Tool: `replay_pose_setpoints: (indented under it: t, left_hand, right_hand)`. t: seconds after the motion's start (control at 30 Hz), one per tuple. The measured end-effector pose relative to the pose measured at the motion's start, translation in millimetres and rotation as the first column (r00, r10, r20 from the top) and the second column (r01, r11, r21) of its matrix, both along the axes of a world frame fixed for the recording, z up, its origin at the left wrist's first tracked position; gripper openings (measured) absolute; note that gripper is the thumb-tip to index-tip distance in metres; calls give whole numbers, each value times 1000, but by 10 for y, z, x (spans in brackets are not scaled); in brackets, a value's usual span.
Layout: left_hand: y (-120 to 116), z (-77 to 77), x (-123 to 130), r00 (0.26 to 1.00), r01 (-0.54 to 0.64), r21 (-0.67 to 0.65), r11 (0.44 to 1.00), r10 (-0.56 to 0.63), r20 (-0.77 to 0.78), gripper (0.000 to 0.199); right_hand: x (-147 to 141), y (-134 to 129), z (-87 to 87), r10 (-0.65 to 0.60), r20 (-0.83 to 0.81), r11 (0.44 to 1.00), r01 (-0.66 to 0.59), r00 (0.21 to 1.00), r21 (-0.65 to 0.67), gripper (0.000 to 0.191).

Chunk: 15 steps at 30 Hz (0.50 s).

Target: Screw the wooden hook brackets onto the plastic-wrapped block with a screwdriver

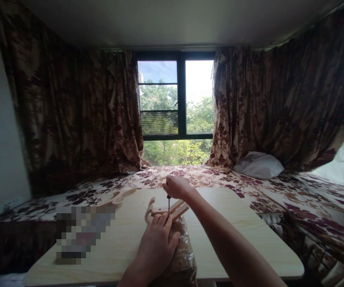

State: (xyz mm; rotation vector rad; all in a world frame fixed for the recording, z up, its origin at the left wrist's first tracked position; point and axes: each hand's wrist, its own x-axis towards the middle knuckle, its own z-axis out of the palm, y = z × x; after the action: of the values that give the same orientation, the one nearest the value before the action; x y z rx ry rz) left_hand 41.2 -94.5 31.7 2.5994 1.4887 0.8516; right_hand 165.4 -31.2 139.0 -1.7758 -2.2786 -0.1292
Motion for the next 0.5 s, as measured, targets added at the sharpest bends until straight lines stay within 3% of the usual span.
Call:
replay_pose_setpoints:
  t: [0.5]
  left_hand:
    - [5, 0, -4, 1000, 7, 5, 1000, -7, -8, 48]
  right_hand:
    - [-18, -81, 12, 2, -36, 999, 0, 999, 39, 29]
